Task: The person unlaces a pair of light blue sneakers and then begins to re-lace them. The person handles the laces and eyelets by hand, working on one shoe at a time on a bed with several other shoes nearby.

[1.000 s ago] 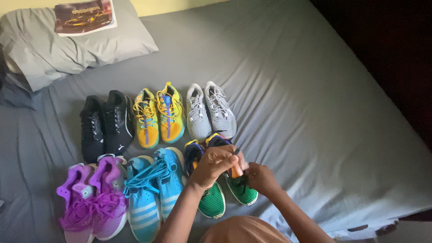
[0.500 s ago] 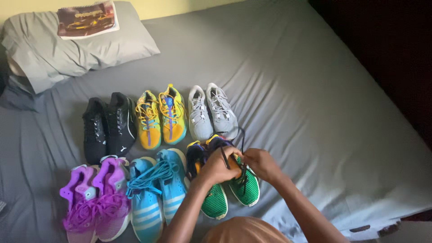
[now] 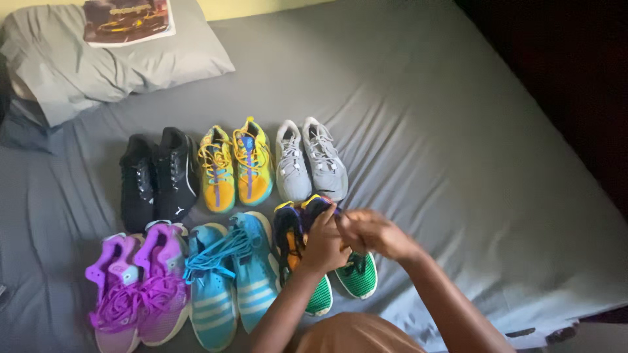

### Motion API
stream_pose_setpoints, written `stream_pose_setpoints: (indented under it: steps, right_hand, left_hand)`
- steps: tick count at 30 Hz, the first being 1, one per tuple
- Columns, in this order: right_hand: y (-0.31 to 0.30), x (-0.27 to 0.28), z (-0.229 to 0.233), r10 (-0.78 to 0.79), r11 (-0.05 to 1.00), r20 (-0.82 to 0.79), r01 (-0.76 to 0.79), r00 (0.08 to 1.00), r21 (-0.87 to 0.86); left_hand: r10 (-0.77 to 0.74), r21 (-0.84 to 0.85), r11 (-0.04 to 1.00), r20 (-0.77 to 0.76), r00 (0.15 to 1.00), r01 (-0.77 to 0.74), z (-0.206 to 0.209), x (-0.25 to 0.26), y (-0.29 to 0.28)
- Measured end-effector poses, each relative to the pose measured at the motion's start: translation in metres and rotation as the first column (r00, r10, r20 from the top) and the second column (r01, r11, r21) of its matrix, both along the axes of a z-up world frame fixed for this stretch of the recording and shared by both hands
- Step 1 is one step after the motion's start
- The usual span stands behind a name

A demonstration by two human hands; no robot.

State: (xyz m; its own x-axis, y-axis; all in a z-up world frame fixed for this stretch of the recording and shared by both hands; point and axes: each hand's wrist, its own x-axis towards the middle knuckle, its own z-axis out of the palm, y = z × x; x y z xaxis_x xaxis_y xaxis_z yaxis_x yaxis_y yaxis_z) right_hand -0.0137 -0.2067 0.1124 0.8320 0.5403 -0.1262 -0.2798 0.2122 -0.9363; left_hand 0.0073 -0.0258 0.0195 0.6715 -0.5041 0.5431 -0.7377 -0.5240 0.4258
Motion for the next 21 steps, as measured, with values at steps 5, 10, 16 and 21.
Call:
stream_pose_setpoints:
  steps: [5,10,16,21]
  right_hand:
    - [0.029,0.025,0.059,-0.141,0.985,0.325,0.166,0.935,-0.051]
    - [0.033,0.045,0.049,-0.105,0.790,0.661,0.466,0.743,-0.398]
    - [-0.015,-0.003,-0.059,0.243,0.352,0.495,0.399,0.834,-0.846]
    - [-0.014,-0.059,-0.128,0.190,0.536,0.558,0.391,0.808,-0.748]
  left_hand:
    - [-0.064,-0.064,0.997,-0.166,0.984,0.054,-0.014,0.013,0.001]
    - [-0.406,-0.506,0.863,-0.714,0.570,-0.019,-0.027,0.047,0.021]
    - [0.216,0.230,0.966,-0.473,0.854,-0.117,0.011,0.065,0.053]
    - [0.592,0.757,0.627,-0.308,0.744,-0.185,0.062,0.058,0.052]
